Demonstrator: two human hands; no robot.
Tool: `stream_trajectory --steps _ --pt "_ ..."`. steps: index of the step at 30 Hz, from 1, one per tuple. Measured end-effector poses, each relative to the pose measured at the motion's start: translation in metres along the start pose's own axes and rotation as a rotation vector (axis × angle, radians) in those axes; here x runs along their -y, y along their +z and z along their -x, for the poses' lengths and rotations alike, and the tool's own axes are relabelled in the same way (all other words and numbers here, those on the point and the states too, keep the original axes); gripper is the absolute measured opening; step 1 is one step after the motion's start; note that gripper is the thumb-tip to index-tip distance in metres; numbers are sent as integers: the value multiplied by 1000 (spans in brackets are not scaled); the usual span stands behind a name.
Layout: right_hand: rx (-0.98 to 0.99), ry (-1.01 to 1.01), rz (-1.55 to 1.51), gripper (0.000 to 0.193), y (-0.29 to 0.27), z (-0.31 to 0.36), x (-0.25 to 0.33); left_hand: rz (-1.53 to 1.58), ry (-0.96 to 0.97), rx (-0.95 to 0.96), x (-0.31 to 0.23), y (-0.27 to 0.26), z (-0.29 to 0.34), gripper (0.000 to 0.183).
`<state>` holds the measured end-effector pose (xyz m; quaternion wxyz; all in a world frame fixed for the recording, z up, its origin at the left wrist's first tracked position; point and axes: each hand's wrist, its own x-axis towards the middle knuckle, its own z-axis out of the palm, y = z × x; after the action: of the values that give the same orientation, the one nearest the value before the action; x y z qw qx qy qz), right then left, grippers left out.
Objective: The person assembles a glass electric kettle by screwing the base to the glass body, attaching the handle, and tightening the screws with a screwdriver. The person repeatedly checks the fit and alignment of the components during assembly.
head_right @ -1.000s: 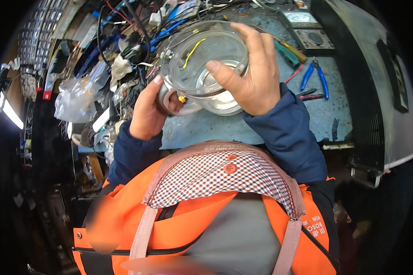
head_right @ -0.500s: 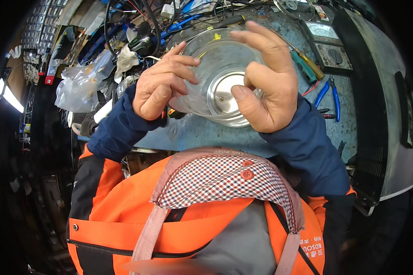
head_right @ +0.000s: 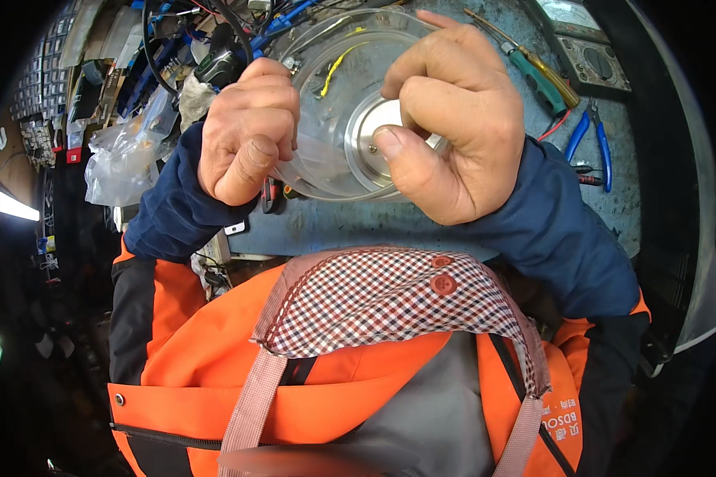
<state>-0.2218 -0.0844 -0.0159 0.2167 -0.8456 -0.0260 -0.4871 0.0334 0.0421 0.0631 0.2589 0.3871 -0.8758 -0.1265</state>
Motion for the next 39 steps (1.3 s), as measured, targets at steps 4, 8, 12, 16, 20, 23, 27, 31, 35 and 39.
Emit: stream_trajectory --steps 4,8,12,16,20,23,27,31,35,39 --pt "18 21 3 27 1 2 1 -74 -17 -6 -4 4 -4 38" --pt "-1 19 -3 26 -4 -2 -6 -123 -32 -46 -8 7 -9 41" --pt "-61 -33 -99 21 -2 -4 -19 181 -64 -149 1 9 11 62" --pt "-41 -10 -140 19 -1 -5 -23 86 120 -156 5 1 15 45" --pt "-92 10 -130 19 3 -1 -18 -56 146 -8 13 6 22 30" --pt "-83 24 -98 20 2 -3 -12 -64 93 -10 9 6 17 30" --pt "-66 49 -77 22 1 -1 -11 -53 69 -25 6 8 12 30" --pt "-24 41 -37 32 -2 -1 -11 -101 -1 19 0 4 11 54" --pt "-80 23 -73 21 -1 -3 -16 -87 4 6 7 4 11 63" --pt "-86 -28 -118 20 2 -3 -17 -89 -35 -190 -1 3 19 80"
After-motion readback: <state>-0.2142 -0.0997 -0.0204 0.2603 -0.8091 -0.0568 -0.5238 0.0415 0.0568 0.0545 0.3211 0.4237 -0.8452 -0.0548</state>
